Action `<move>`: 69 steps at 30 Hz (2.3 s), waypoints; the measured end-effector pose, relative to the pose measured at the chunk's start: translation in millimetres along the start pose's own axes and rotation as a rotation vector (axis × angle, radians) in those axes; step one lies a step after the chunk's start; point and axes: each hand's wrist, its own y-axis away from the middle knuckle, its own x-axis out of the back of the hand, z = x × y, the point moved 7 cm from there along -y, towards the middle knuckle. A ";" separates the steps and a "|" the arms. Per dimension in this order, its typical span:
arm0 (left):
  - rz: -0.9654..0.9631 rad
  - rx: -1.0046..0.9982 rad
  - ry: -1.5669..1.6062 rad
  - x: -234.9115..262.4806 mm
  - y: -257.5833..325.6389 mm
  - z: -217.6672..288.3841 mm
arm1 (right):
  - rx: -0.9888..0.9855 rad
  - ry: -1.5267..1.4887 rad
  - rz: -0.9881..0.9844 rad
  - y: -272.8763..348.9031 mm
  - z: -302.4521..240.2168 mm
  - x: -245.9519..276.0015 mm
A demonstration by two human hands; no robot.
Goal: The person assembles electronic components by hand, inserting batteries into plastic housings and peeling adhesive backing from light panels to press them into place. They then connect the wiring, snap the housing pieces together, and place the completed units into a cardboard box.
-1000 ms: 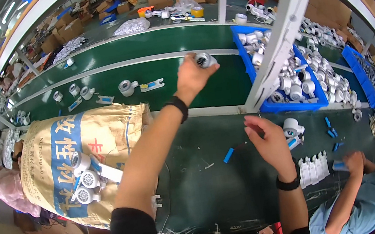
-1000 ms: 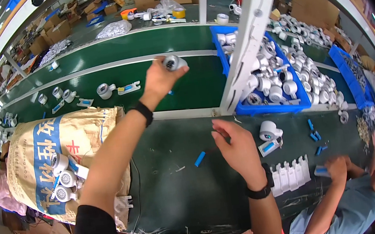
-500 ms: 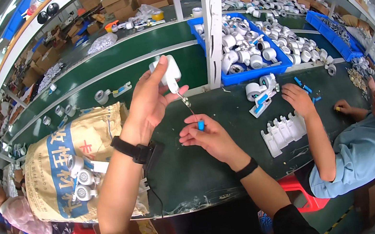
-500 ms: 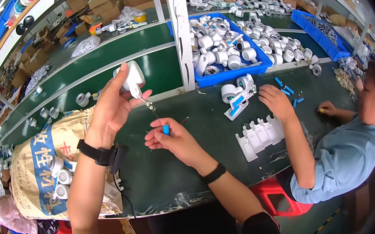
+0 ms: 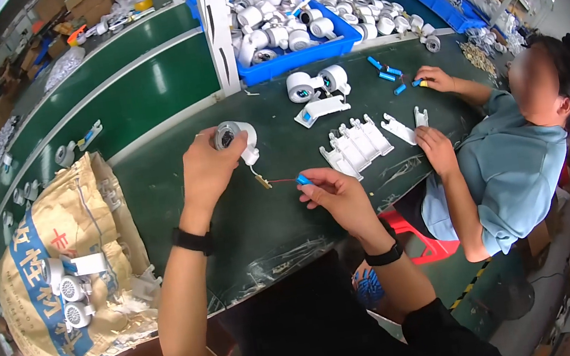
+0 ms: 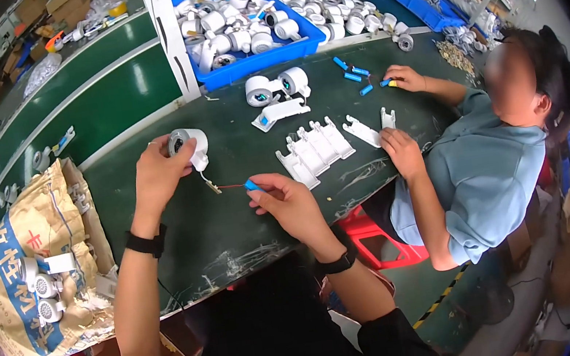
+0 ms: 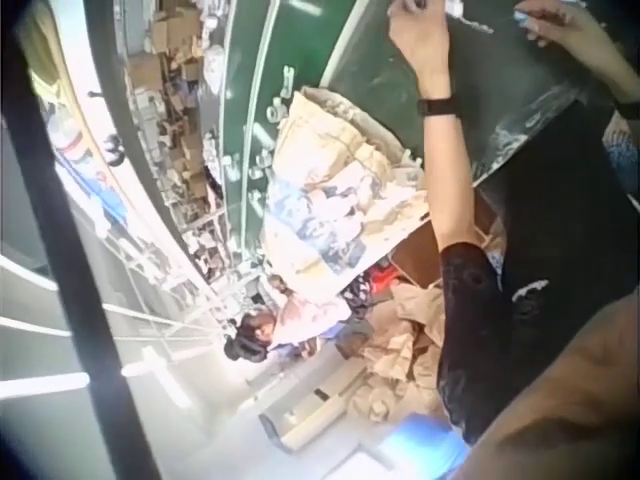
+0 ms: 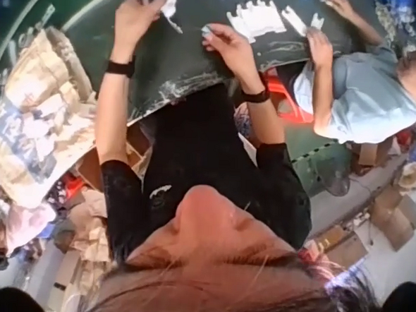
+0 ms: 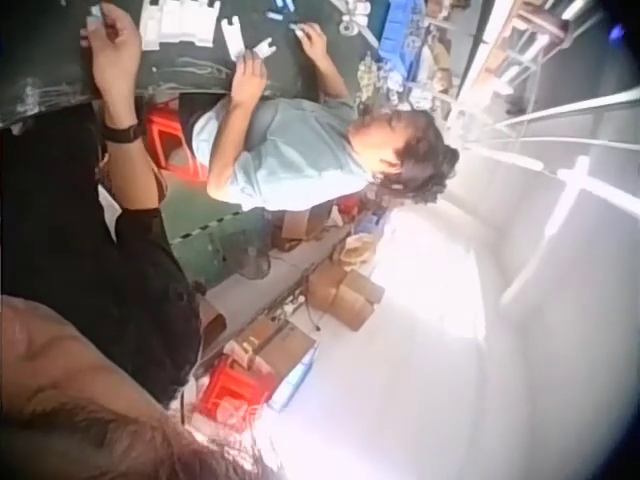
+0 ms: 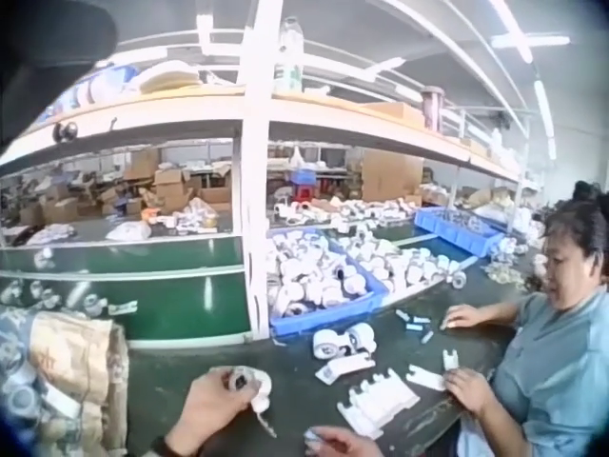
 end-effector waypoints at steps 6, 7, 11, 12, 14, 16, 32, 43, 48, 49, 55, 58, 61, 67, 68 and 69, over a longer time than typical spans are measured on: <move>0.135 -0.145 -0.897 -19.2 -2.2 0.9 | 0.114 0.111 0.118 11.7 24.7 18.2; 0.135 -0.140 -0.900 -21.6 -2.9 -3.1 | 0.110 0.109 0.115 13.3 25.2 16.2; 0.147 -0.234 -1.024 -24.3 -2.7 -8.2 | 0.302 0.476 0.235 23.7 0.7 7.5; 0.155 -0.293 -1.034 -25.5 2.9 -3.1 | 0.311 0.504 0.263 26.3 0.0 8.3; 0.178 -0.290 -0.975 -21.0 27.8 8.3 | 0.292 0.441 0.293 28.6 7.1 15.4; 0.078 -0.082 -0.757 -10.2 56.7 -6.8 | 0.281 0.370 0.315 28.1 10.4 15.7; -0.433 0.524 0.498 -77.1 100.0 -93.8 | 0.370 0.600 0.293 44.3 -35.7 4.3; 0.071 -0.310 -0.733 -2.1 41.6 -7.1 | 0.434 0.882 0.302 23.6 -24.3 -0.2; -0.066 -0.342 -0.630 -16.1 -4.0 -28.5 | 0.474 0.944 0.356 24.3 -29.0 -6.9; -0.067 -0.313 -0.665 -17.3 -4.6 -29.2 | 0.485 0.961 0.385 26.0 -30.6 -5.7; -0.043 -0.501 -0.445 -66.1 -3.9 9.5 | 0.511 1.103 0.605 30.1 -43.4 49.9; -0.050 -0.574 -0.435 -97.4 -7.9 28.4 | 0.398 1.104 0.644 26.0 -43.1 66.5; 0.007 -0.586 -0.473 -104.7 -17.7 26.1 | 0.311 1.073 0.651 19.4 -38.8 69.9; 0.030 -0.511 -0.557 -104.1 -29.8 17.4 | 0.356 1.195 0.643 7.6 -35.7 65.5; 0.032 -0.510 -0.559 -103.9 -31.5 16.1 | 0.353 1.221 0.646 5.5 -35.1 64.9; 0.044 -0.516 -0.558 -103.1 -32.5 14.9 | 0.350 1.247 0.649 3.9 -34.3 64.1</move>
